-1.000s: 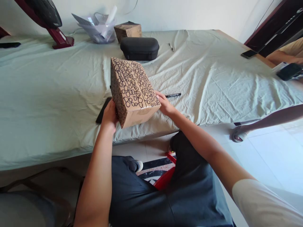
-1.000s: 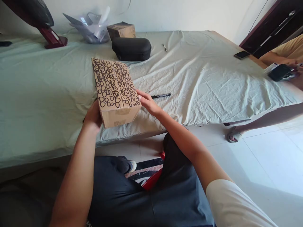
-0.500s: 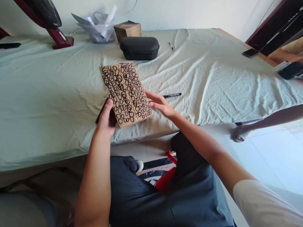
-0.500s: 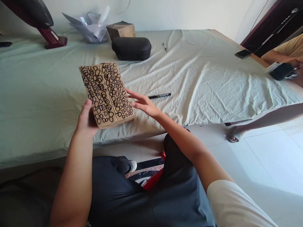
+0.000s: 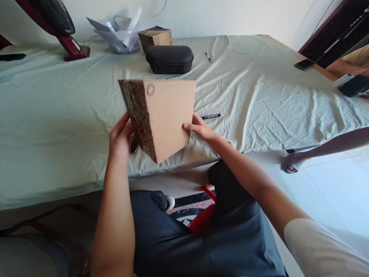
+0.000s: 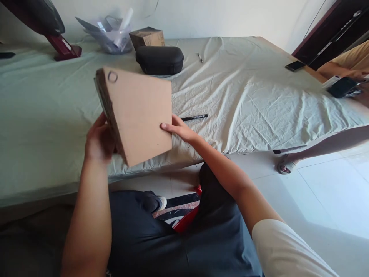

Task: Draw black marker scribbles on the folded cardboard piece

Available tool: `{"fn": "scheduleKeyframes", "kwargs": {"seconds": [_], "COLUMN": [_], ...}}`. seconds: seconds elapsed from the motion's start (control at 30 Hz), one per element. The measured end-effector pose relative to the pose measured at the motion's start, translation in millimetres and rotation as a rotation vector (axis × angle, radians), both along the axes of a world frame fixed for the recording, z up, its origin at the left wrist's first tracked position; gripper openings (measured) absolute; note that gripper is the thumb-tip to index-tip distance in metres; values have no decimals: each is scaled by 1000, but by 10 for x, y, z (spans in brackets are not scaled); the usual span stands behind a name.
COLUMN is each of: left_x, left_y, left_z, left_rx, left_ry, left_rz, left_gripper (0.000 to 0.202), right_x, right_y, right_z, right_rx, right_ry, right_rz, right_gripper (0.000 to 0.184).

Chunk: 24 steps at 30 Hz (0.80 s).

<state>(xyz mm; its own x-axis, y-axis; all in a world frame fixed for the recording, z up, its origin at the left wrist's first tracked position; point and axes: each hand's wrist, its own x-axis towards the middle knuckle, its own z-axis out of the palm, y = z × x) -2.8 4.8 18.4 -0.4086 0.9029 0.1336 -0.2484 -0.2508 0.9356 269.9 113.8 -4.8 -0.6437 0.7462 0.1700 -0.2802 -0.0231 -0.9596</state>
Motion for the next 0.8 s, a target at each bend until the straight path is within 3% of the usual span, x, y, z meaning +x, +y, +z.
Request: {"fn": "scheduleKeyframes", "kwargs": {"seconds": [0.07, 0.17, 0.27, 0.4, 0.57, 0.63, 0.8], "left_x": [-26, -23, 13, 16, -16, 14, 136], "left_y": [24, 32, 51, 145, 203, 166, 47], "left_z": [-79, -181, -235, -287, -327, -298, -164], "left_rx": [31, 87, 125, 154, 277, 326, 466], "left_ry": [166, 421, 452, 371, 406, 431, 622], "left_rz": [117, 199, 210, 214, 272, 254, 194], "left_gripper": [54, 47, 37, 34, 46, 46, 29], "right_x": [24, 35, 8, -49, -59, -57, -58], "right_y": [23, 68, 109, 171, 170, 132, 33], "right_z": [43, 39, -44, -138, -94, -59, 5], "right_rx": [77, 174, 263, 323, 351, 322, 231], "right_ry": [8, 10, -17, 18, -39, -30, 70], "right_rz": [-83, -177, -246, -308, -510, -486, -313], "right_gripper": [66, 58, 53, 74, 102, 102, 67]}}
